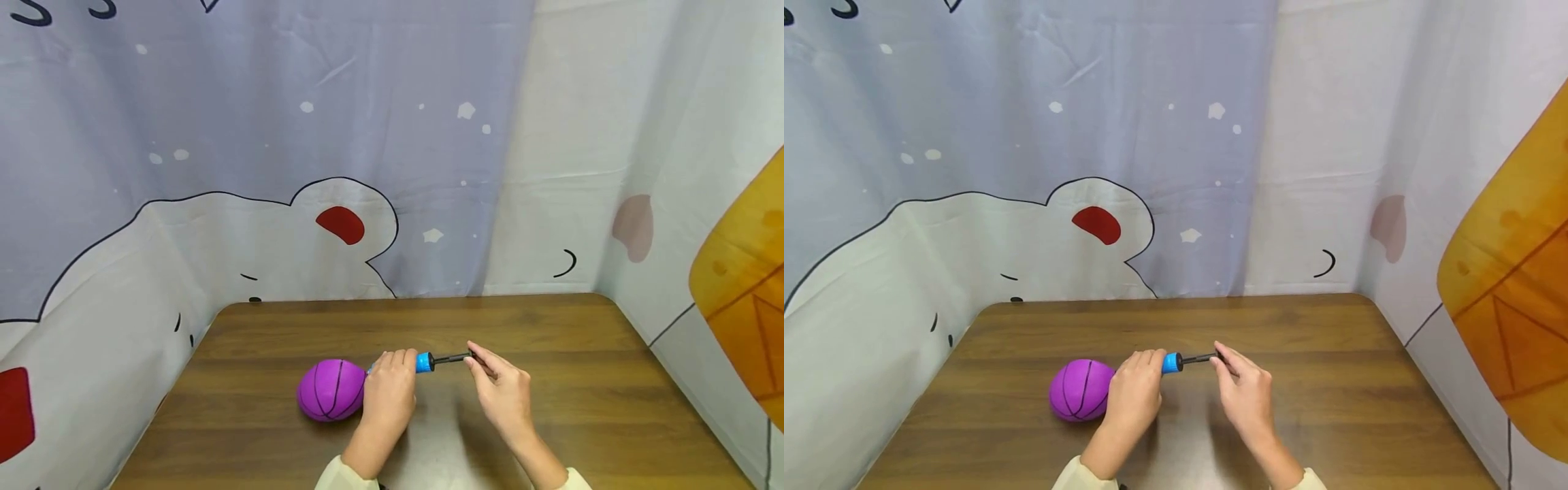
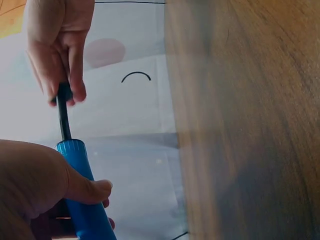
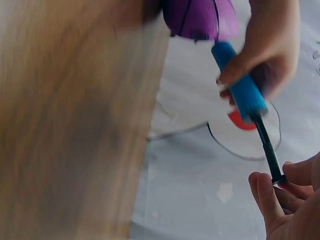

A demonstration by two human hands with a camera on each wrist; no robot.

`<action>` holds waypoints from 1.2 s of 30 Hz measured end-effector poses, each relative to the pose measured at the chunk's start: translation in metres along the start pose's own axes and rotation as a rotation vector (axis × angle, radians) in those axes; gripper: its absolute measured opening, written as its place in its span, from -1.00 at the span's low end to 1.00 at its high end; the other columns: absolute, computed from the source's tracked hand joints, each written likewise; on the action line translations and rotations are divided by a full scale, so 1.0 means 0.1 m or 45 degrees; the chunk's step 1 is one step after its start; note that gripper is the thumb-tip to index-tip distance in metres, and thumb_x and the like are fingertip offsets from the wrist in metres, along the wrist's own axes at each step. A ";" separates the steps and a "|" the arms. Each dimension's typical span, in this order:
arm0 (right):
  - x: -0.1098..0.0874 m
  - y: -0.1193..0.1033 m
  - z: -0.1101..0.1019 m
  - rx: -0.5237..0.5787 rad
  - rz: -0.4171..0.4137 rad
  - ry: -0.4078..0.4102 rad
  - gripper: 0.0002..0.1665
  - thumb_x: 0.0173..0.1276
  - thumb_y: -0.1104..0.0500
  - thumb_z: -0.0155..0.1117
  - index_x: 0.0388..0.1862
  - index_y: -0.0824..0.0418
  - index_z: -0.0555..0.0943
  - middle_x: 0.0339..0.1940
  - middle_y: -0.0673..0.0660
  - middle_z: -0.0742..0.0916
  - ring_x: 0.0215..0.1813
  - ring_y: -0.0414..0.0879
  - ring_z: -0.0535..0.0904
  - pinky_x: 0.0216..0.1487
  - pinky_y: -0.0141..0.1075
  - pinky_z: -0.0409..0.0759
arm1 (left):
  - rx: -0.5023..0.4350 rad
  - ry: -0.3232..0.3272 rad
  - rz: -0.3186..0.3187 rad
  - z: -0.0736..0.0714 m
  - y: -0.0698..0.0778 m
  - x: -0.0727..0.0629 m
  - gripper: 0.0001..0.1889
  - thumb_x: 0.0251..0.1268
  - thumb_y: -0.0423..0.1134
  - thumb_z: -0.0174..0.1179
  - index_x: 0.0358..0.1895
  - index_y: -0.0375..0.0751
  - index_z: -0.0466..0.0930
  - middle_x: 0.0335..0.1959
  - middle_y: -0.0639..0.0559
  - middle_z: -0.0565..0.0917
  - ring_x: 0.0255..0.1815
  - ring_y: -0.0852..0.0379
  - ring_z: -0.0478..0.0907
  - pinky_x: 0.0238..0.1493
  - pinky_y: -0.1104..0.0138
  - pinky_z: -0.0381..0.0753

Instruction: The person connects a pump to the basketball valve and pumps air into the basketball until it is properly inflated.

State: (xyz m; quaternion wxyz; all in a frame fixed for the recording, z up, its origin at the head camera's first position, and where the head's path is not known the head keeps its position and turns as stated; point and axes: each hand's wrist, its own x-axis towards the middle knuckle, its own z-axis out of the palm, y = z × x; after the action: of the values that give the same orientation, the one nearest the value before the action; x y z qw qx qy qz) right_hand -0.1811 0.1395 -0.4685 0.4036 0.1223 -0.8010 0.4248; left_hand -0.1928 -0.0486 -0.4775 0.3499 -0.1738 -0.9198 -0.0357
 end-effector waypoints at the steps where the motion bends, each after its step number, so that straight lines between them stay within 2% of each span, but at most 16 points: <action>1: 0.03 0.02 -0.05 -0.014 0.003 0.012 -0.64 0.09 0.46 0.54 -0.08 0.31 0.78 -0.19 0.20 0.83 -0.31 -0.08 0.80 -0.25 -0.64 0.64 | -0.002 -0.006 -0.006 -0.01 0.00 0.01 -0.49 -0.37 -0.45 0.56 -0.19 -0.15 0.61 -0.31 0.03 0.73 -0.20 0.06 0.70 0.08 0.21 0.72; 8: 0.14 0.07 -0.30 -0.048 0.081 0.067 -0.67 0.15 0.43 0.51 -0.06 0.27 0.79 -0.19 0.19 0.83 -0.21 -0.50 0.65 -0.27 -0.74 0.56 | -0.017 -0.018 -0.031 -0.04 0.01 0.02 -0.48 -0.37 -0.46 0.56 -0.16 -0.17 0.62 -0.29 0.00 0.74 -0.18 0.06 0.71 0.08 0.21 0.73; 11: 0.14 0.08 -0.33 -0.062 0.118 0.075 -0.67 0.19 0.39 0.50 -0.05 0.23 0.79 -0.19 0.17 0.83 -0.21 -0.57 0.61 -0.32 -0.75 0.54 | -0.001 -0.016 -0.033 -0.04 0.03 0.03 -0.49 -0.38 -0.45 0.57 -0.19 -0.17 0.62 -0.31 0.01 0.73 -0.20 0.06 0.70 0.07 0.23 0.72; 14: 0.12 0.07 -0.30 -0.093 0.119 0.080 -0.68 0.20 0.36 0.50 -0.04 0.20 0.80 -0.19 0.14 0.83 -0.23 -0.52 0.64 -0.34 -0.74 0.54 | 0.027 -0.013 -0.032 -0.03 0.04 0.04 -0.51 -0.40 -0.42 0.58 -0.23 -0.17 0.60 -0.34 0.01 0.72 -0.25 0.05 0.69 0.05 0.23 0.73; 22: 0.06 -0.04 -0.08 -0.110 -0.004 0.066 -0.67 0.16 0.38 0.53 -0.06 0.25 0.80 -0.26 0.13 0.84 -0.35 -0.07 0.80 -0.32 -0.61 0.65 | 0.069 0.036 0.006 -0.01 0.06 0.05 -0.51 -0.39 -0.38 0.58 -0.22 -0.19 0.61 -0.35 -0.02 0.72 -0.31 0.02 0.69 -0.03 0.19 0.75; 26: -0.01 -0.09 0.07 -0.050 -0.012 0.021 -0.68 0.13 0.40 0.53 -0.09 0.30 0.79 -0.31 0.15 0.83 -0.39 -0.06 0.79 -0.37 -0.55 0.68 | 0.080 0.035 0.008 -0.01 0.07 0.05 -0.51 -0.39 -0.37 0.59 -0.22 -0.19 0.62 -0.35 -0.02 0.73 -0.31 0.01 0.68 -0.02 0.18 0.74; 30: -0.08 -0.13 0.19 0.041 0.043 -0.074 -0.67 0.13 0.43 0.52 -0.07 0.34 0.78 -0.28 0.20 0.83 -0.37 -0.06 0.80 -0.34 -0.56 0.68 | 0.102 0.007 0.032 -0.02 0.09 0.04 -0.50 -0.38 -0.34 0.60 -0.19 -0.20 0.63 -0.34 -0.01 0.73 -0.30 0.03 0.68 0.00 0.20 0.74; 36: -0.10 -0.11 0.22 0.140 0.109 -0.129 -0.67 0.09 0.50 0.50 -0.11 0.38 0.77 -0.23 0.27 0.82 -0.35 0.00 0.80 -0.31 -0.54 0.70 | 0.056 -0.010 0.040 -0.01 0.09 0.02 -0.47 -0.40 -0.37 0.61 -0.17 -0.18 0.61 -0.30 0.01 0.73 -0.24 0.05 0.69 0.05 0.21 0.73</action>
State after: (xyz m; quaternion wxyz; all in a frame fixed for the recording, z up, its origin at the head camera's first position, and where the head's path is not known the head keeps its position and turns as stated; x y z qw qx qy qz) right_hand -0.1809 0.1144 -0.4767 0.3367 0.1313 -0.8003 0.4784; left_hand -0.1902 -0.0398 -0.4759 0.3506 -0.1807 -0.9189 -0.0090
